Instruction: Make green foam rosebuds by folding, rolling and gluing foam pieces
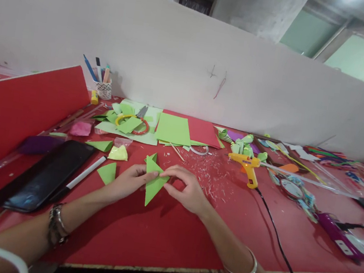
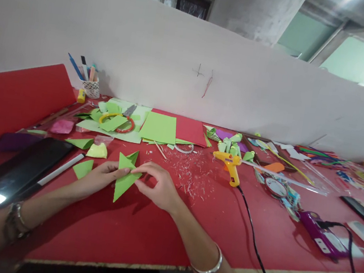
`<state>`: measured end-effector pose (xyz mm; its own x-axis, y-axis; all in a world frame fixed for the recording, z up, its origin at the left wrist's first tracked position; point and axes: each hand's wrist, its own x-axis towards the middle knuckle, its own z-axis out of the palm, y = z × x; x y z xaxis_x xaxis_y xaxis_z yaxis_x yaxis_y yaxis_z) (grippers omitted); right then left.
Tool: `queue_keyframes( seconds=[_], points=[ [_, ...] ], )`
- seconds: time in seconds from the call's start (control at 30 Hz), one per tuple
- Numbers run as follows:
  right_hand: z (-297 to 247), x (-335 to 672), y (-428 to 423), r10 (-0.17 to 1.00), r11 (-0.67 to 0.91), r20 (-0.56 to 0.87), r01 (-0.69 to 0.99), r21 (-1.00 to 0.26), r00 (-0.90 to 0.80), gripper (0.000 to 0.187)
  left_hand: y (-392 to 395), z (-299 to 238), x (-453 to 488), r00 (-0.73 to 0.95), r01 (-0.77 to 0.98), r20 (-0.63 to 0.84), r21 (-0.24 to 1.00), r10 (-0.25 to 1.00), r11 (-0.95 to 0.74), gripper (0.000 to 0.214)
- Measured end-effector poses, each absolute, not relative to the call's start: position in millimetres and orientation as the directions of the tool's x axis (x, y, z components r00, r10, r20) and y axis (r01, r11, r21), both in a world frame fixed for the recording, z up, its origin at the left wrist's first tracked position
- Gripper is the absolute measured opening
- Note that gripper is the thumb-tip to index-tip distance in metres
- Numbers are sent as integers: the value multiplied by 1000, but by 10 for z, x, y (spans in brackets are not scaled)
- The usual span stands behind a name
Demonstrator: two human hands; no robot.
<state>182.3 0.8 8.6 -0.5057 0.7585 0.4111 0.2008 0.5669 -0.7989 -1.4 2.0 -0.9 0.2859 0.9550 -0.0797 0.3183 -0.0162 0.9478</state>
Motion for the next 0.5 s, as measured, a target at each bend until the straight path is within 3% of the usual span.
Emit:
queue_keyframes(
  seconds=[0.2,0.5],
  points=[
    [92,1842,16,761,554,399,192,-810,-511,16,-3,-5,-5,268,255,-115,966,957,44,37],
    [55,1821,25,845,450,334,220,-865,-417,15,-31,42,-3,563,176,-120,984,818,23,31]
  ],
)
